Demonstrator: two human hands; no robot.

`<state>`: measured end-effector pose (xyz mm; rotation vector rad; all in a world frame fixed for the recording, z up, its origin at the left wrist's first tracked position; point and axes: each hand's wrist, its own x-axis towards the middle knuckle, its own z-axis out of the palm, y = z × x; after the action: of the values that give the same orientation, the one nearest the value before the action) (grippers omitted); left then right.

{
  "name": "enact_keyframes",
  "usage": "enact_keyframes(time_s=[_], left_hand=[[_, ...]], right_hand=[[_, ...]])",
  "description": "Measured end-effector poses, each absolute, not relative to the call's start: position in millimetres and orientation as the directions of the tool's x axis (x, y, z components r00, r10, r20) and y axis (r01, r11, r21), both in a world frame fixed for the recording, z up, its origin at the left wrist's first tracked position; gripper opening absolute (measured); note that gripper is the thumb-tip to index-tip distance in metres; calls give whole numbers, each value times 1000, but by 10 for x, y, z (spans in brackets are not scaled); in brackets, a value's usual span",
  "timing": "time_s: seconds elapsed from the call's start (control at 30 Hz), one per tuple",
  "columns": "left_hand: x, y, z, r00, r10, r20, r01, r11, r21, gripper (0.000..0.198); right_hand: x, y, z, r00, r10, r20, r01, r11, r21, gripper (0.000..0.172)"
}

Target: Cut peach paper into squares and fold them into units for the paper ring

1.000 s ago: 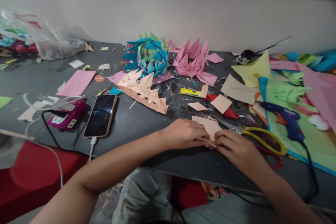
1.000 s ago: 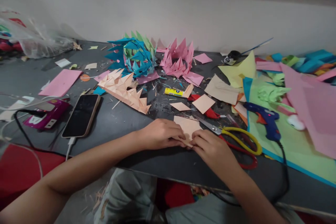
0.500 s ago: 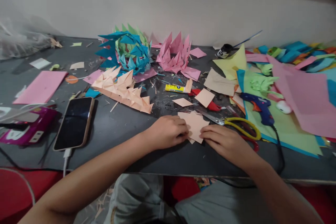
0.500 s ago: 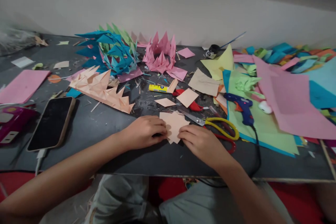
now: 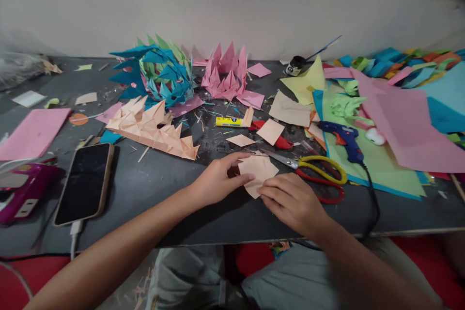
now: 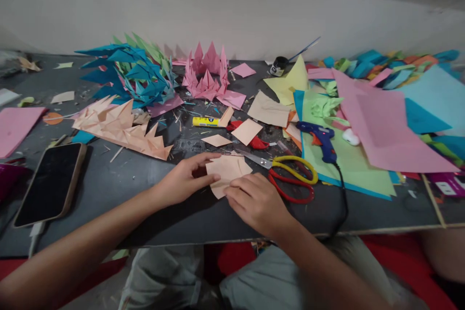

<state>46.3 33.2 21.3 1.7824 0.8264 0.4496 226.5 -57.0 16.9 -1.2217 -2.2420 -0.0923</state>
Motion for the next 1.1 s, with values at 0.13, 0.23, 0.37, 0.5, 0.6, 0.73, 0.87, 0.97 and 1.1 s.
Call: enact_keyframes(time_s=[0.13,0.23,0.37,0.5,0.6,0.73,0.87,0.97,1.1], left_hand=[[485,318,187,697,709,-106,200,-50,979,37],[475,358,224,689,716,-115,145,20,989,24],[454,413,270,680,721,-133,93,95,991,18],[458,416,274,683,706,-188,95,169,981,18],[461,407,300,686,703,-190,122,147,982,21],[441,388,357,732,670,-122,31,146,989,32],[452,332,340,809,585,-62,-108,252,962,63],[499,295,288,750,650,-122,-89,282,955,56],[550,289,235,656,706,-269,19,340,940,44]], right_hand=[[2297,-548,168,-298,752,588,816,520,-252,8],[2387,-514,175,-149,808,570,830,416,-371,21],[2493,-499,193,-144,905,401,760,360,-540,32],[2504,-502,184,-273,900,341,670,432,-604,25],[2468,-497,156,-210,906,367,603,416,-681,12],[2388,-497,133,-9,946,324,473,290,-832,11],[2291,-509,113,202,957,208,208,166,-964,19],[2238,-516,81,301,947,114,51,104,-993,19],[2197,-513,54,388,921,44,-35,63,-997,26]])
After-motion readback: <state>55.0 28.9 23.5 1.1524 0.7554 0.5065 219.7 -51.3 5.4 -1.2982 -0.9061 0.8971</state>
